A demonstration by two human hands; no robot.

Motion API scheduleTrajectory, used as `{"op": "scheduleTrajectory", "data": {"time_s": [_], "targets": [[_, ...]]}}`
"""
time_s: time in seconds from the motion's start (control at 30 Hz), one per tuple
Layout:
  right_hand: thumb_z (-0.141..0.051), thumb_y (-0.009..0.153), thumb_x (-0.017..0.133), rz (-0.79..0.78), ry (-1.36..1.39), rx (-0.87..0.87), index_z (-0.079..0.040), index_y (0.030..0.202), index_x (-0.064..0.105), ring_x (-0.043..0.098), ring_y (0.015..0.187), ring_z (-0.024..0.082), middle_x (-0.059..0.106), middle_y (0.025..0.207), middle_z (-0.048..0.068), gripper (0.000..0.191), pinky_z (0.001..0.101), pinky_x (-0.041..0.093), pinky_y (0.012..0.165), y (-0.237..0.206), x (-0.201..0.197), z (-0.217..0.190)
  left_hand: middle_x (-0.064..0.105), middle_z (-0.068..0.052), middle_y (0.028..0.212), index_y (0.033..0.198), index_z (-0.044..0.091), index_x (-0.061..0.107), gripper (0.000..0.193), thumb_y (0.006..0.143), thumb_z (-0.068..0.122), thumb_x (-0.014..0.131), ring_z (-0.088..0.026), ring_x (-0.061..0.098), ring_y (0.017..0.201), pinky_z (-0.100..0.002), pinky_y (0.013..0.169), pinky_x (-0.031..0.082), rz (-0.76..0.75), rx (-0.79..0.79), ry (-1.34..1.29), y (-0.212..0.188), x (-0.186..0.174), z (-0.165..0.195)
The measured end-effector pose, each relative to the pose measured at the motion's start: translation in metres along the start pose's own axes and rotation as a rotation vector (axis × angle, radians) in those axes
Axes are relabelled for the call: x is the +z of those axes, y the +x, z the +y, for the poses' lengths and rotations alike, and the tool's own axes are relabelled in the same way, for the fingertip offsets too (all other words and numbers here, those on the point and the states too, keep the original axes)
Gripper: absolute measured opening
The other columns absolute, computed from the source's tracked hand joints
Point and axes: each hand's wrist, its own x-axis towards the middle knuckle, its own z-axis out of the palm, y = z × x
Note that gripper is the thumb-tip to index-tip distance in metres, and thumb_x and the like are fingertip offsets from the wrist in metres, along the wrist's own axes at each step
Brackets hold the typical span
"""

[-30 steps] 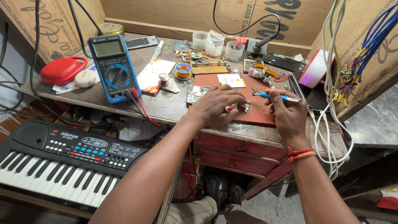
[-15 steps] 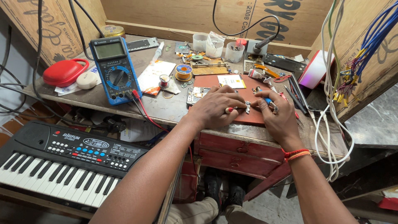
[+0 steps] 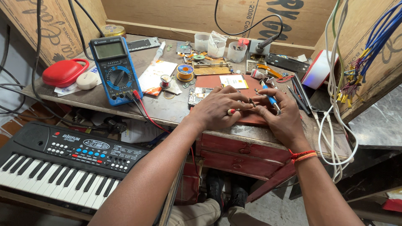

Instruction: The person solders components on a small circuit board at a cluttered repair workbench, holding the board steady with one hand while applying a soldering iron with the other. They then set the iron down and use a screwdriver to work on the board.

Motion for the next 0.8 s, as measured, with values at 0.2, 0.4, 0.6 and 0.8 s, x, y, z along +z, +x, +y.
{"op": "scheduleTrajectory", "data": {"time_s": [0.2, 0.4, 0.6, 0.8], "targets": [[0.002, 0.088, 0.072, 0.028, 0.078, 0.072, -0.003, 0.123, 0.062, 0.074, 0.104, 0.014, 0.076, 0.111, 0.01, 0.036, 0.0278, 0.062, 0.089, -0.0007, 0.0003, -0.0021, 0.067, 0.004, 0.129, 0.122, 0.028, 0.074, 0.037, 0.088, 0.025, 0.059, -0.023, 0.054, 0.125, -0.043, 0.11, 0.041, 0.022, -0.002, -0.012, -0.0005, -0.0024, 0.0016], [0.005, 0.088, 0.072, 0.09, 0.065, 0.079, -0.002, 0.119, 0.063, 0.075, 0.1, 0.016, 0.077, 0.105, 0.011, 0.033, 0.0285, 0.063, 0.088, -0.0013, 0.0016, 0.0017, 0.066, 0.003, 0.122, 0.116, 0.026, 0.076, 0.03, 0.089, 0.022, 0.062, -0.022, 0.055, 0.121, -0.042, 0.104, 0.043, 0.051, -0.027, -0.059, -0.0026, -0.0049, 0.0025], [0.005, 0.084, 0.074, 0.098, 0.036, 0.076, -0.001, 0.119, 0.064, 0.076, 0.098, 0.016, 0.077, 0.104, 0.011, 0.037, 0.0286, 0.063, 0.087, -0.0005, 0.001, 0.0042, 0.067, 0.004, 0.117, 0.104, 0.018, 0.07, 0.018, 0.086, 0.024, 0.068, -0.02, 0.057, 0.119, -0.04, 0.102, 0.044, 0.077, -0.056, -0.062, -0.002, -0.004, 0.002], [0.001, 0.083, 0.079, 0.093, -0.021, 0.059, -0.001, 0.118, 0.065, 0.076, 0.096, 0.016, 0.078, 0.102, 0.01, 0.038, 0.0288, 0.063, 0.086, 0.0001, 0.0012, 0.0055, 0.066, 0.001, 0.113, 0.108, 0.016, 0.065, 0.025, 0.084, 0.021, 0.066, -0.022, 0.056, 0.118, -0.042, 0.097, 0.044, 0.063, -0.076, -0.087, -0.0022, -0.0065, 0.0034]]}}
